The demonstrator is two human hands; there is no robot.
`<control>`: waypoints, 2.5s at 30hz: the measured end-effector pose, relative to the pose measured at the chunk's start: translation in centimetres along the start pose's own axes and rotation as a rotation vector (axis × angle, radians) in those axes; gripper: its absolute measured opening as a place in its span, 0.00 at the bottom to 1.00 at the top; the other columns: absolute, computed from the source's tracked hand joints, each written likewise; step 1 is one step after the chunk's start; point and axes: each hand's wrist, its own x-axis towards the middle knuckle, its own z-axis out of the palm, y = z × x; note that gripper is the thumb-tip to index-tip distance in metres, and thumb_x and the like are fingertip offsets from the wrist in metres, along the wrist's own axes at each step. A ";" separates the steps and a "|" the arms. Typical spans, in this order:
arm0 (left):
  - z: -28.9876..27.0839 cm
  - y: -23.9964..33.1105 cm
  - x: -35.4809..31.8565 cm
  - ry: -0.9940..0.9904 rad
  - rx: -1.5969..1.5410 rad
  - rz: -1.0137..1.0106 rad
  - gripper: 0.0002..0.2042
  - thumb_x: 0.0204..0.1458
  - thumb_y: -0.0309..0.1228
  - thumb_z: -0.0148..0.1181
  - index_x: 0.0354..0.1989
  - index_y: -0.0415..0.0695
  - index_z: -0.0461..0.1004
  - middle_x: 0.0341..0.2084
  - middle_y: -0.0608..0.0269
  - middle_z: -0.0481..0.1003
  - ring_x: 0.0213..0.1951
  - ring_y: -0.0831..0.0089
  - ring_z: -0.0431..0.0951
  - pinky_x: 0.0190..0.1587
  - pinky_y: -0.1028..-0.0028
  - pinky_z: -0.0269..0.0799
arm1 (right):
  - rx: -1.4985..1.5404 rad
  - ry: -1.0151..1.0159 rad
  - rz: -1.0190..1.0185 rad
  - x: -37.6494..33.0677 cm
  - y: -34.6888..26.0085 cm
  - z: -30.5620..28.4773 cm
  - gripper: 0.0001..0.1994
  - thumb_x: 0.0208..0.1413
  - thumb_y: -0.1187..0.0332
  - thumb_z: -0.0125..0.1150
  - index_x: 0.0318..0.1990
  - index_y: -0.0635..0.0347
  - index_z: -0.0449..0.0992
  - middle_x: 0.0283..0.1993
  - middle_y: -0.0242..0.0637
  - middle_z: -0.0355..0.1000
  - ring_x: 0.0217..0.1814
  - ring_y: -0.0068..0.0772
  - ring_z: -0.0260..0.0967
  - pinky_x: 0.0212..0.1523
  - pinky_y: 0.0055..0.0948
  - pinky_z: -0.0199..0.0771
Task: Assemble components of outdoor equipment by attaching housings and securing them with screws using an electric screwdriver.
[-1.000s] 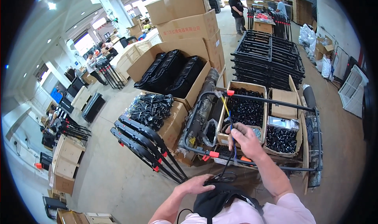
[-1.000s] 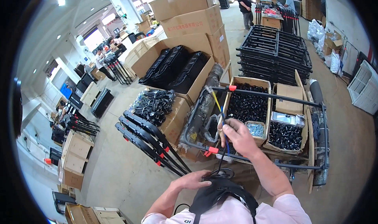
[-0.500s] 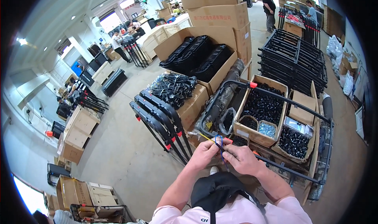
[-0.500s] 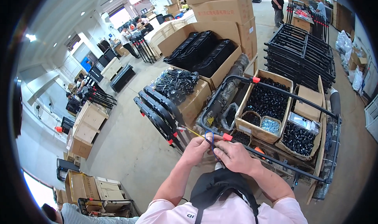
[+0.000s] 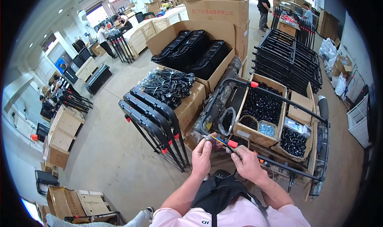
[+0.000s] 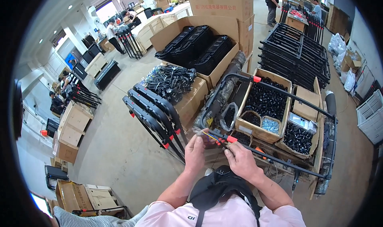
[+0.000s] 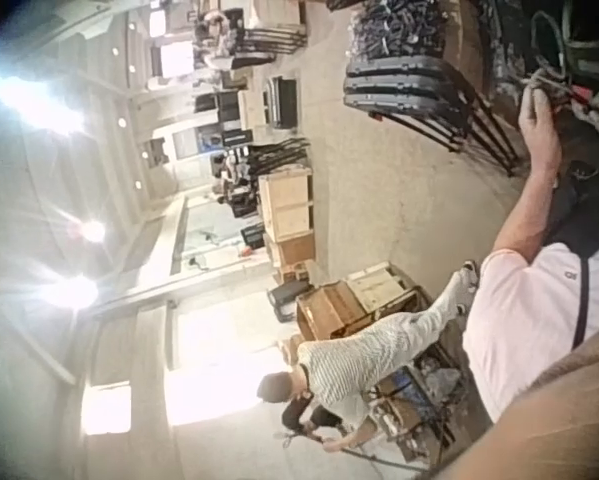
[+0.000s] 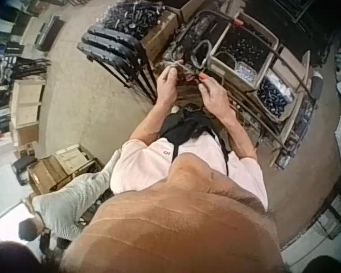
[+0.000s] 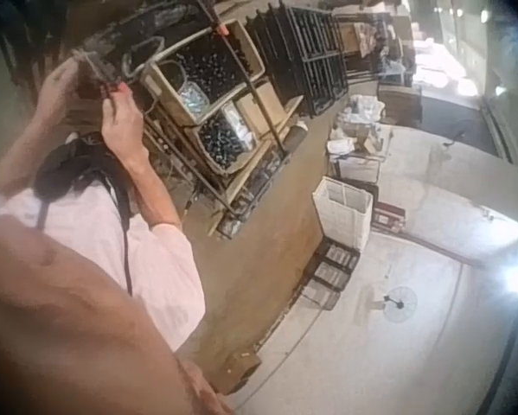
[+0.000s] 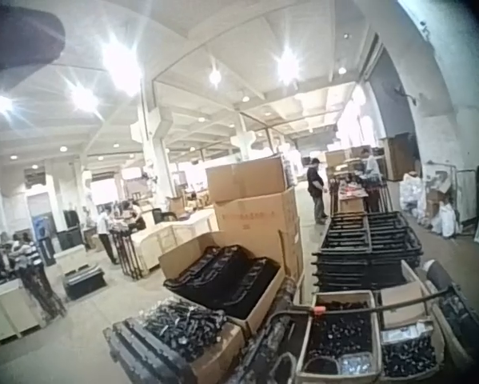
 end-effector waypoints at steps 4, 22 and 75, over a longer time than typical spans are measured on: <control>-3.2 0.6 1.6 0.058 0.072 -0.061 0.19 0.74 0.38 0.51 0.59 0.33 0.76 0.43 0.59 0.82 0.42 0.74 0.82 0.50 0.71 0.79 | -0.028 -0.018 -0.047 1.2 0.6 3.2 0.08 0.65 0.71 0.60 0.46 0.66 0.79 0.41 0.50 0.75 0.43 0.59 0.75 0.43 0.47 0.76; -17.8 -9.3 5.9 -0.174 0.017 -0.762 0.11 0.70 0.35 0.58 0.50 0.39 0.79 0.31 0.68 0.77 0.35 0.74 0.80 0.42 0.74 0.77 | -0.054 -0.341 0.094 -1.1 11.1 15.7 0.08 0.64 0.69 0.61 0.47 0.62 0.79 0.43 0.46 0.74 0.48 0.55 0.76 0.49 0.48 0.77; -19.1 -13.6 15.9 -0.445 1.021 -0.609 0.14 0.67 0.38 0.58 0.47 0.44 0.86 0.30 0.62 0.85 0.35 0.70 0.84 0.43 0.67 0.77 | 0.068 -0.064 0.612 1.3 15.2 25.2 0.13 0.67 0.62 0.58 0.49 0.63 0.77 0.49 0.52 0.76 0.54 0.60 0.74 0.55 0.51 0.75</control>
